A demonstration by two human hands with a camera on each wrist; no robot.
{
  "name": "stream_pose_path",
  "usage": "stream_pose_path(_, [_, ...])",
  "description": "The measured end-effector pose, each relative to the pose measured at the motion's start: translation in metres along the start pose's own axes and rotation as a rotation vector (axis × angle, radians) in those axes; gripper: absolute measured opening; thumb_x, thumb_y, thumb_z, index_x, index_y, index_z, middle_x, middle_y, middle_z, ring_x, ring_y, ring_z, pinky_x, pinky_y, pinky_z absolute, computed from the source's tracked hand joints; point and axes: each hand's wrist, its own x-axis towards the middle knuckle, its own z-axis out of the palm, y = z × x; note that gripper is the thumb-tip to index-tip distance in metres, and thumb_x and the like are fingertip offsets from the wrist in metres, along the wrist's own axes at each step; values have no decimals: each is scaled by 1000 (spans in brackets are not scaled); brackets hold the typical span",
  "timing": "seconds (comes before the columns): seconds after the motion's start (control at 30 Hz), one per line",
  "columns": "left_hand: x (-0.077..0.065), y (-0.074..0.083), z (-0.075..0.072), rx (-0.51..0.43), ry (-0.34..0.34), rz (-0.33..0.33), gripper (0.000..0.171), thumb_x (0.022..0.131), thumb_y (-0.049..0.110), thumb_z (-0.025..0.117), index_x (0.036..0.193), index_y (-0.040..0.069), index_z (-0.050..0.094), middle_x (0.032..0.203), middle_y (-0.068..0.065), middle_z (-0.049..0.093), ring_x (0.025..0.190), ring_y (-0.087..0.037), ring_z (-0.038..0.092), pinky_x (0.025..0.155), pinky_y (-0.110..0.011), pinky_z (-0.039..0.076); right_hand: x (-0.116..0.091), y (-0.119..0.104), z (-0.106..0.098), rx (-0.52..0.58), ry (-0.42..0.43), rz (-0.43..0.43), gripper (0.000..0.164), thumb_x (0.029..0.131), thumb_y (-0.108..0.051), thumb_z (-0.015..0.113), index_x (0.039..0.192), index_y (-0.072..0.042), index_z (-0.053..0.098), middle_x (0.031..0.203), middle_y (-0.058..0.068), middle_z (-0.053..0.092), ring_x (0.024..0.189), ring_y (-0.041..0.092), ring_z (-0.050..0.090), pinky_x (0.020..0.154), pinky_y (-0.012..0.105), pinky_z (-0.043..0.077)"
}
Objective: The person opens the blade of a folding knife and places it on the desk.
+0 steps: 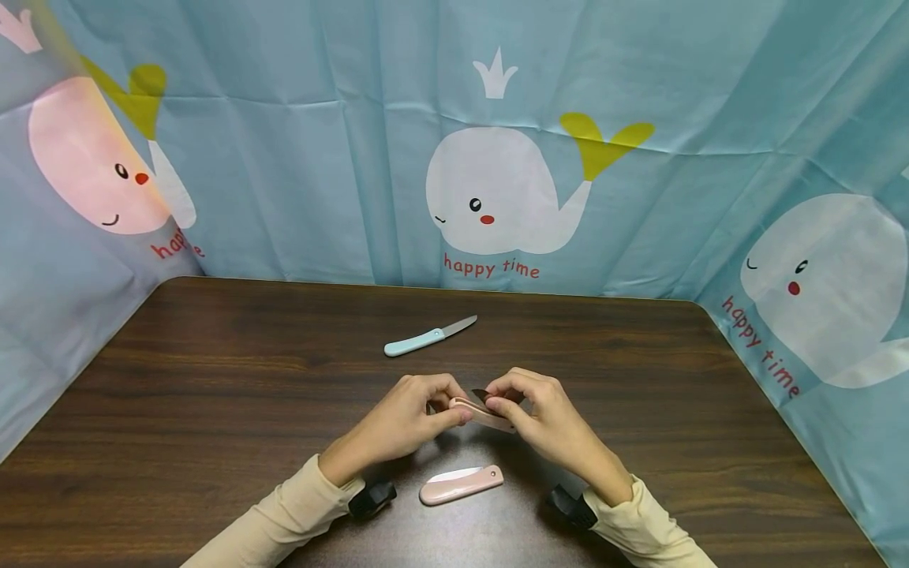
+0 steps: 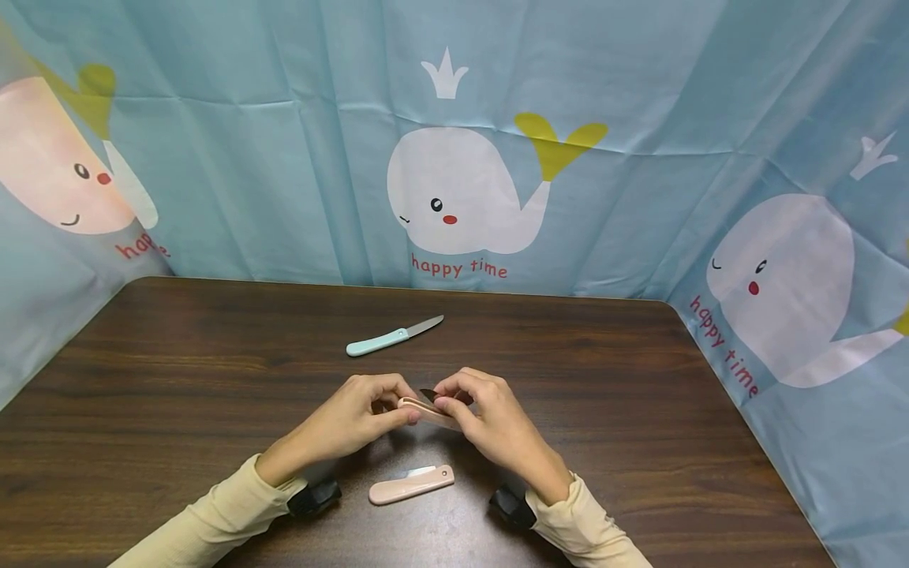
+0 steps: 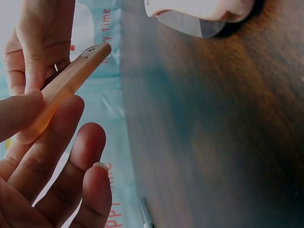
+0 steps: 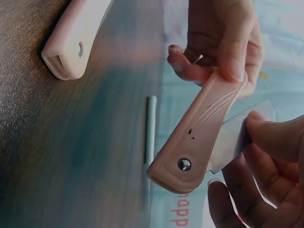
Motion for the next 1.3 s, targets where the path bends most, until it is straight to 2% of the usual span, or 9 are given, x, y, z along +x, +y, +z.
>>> stream_pose_path(0.2, [0,-2,-4,4,-1,8,7,92,21,71,91,14,68,79,-3,74,62,2,52,54,-18,41,0,2,-2,-14,47,8,7,89,-5,72,94,-9,70,85,-2,69,76,2,59,66,21,51])
stream_pose_path(0.43, [0,-2,-11,-14,13,-5,6,93,20,70,93,15,67,79,-5,74,59,0,48,53,-18,39,2,1,-10,23,66,124,8,90,-5,71,94,-10,67,84,-3,68,79,2,60,73,25,53])
stream_pose_path(0.77, [0,-3,-17,-73,23,-40,3,95,18,67,97,16,68,84,-8,75,62,-3,55,56,-20,44,2,1,-14,104,61,224,7,93,-7,68,99,-8,64,86,2,69,79,3,62,74,23,53])
stream_pose_path(0.87, [0,-3,-17,-73,26,-39,3,95,19,67,96,16,68,84,-7,75,61,-3,53,55,-20,42,2,0,-15,103,58,221,8,93,-8,69,100,-8,66,87,3,71,80,2,63,75,23,54])
stream_pose_path(1.03, [0,-2,-17,-68,31,-35,4,95,20,67,95,17,68,83,-6,75,59,-3,51,55,-19,41,2,-1,-15,104,68,170,10,92,-6,69,102,-5,69,93,6,74,86,2,66,79,25,56])
stream_pose_path(1.2, [1,-1,-17,-53,27,-32,5,96,21,66,94,17,67,82,-5,75,59,-3,50,55,-19,40,2,1,-14,57,115,123,7,90,-6,71,97,-6,71,89,2,75,83,1,67,76,25,57])
stream_pose_path(1.3, [1,-1,-18,-53,25,-35,4,96,21,66,95,17,67,82,-5,75,61,-6,54,56,-20,43,1,2,-14,44,136,112,5,90,-5,71,94,-7,71,85,1,75,78,3,68,73,25,57])
